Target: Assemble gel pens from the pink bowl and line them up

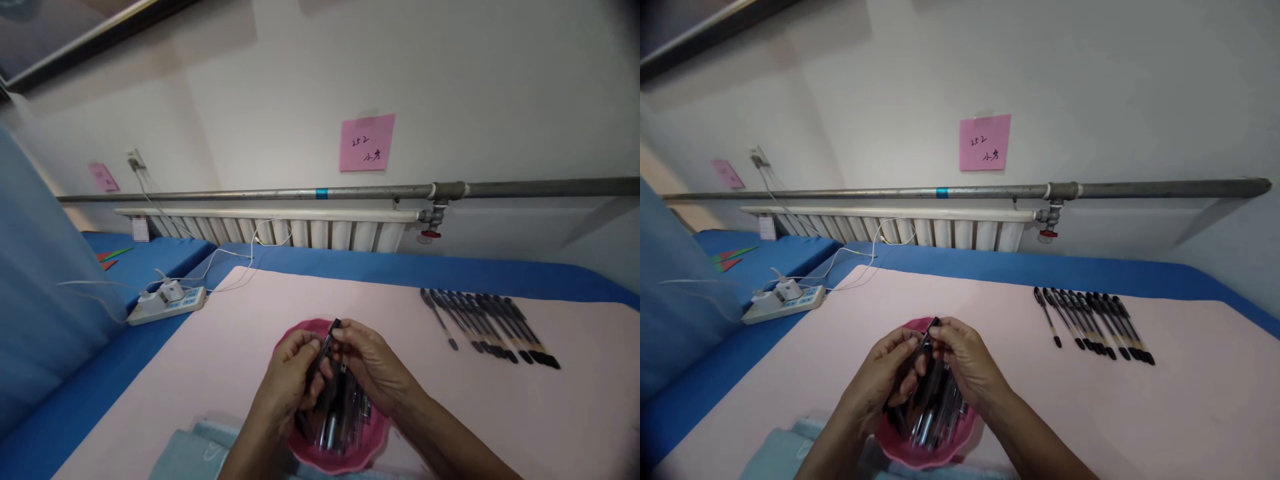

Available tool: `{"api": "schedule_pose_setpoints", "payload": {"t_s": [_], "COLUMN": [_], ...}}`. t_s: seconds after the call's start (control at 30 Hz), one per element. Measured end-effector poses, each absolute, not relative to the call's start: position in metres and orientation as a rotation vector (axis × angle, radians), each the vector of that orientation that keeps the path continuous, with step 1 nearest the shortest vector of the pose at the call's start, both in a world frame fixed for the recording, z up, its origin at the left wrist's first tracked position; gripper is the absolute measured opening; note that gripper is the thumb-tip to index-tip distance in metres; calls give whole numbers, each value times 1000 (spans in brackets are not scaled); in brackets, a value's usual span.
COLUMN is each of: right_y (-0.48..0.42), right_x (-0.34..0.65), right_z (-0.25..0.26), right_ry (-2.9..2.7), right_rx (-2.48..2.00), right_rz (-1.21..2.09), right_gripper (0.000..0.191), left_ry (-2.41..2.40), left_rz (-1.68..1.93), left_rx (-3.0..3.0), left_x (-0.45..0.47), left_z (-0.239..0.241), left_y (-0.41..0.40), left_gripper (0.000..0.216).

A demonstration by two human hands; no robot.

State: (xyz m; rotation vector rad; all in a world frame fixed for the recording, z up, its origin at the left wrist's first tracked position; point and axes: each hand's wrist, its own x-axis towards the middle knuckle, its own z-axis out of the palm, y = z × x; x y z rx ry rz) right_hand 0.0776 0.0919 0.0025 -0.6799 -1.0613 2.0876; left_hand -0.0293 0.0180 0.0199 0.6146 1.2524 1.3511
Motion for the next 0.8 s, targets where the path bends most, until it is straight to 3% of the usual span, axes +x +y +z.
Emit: {"api": "schedule_pose_setpoints", "payload": {"t_s": [0.47, 0.8], "right_y": [77, 98], "right_x": [70, 81], "right_z": [-2, 4], "right_ry": [-1089, -1117], "right_rx": [-652, -885], "right_rz": [2166, 1864], "right_gripper": [16, 16], "left_ry": [1279, 1265], "left_rz": [1354, 1515], "left_rx": [554, 602], "left_x": [-31, -47], "left_z": [16, 25], "left_y": [19, 16], "left_gripper": [34, 31]}}
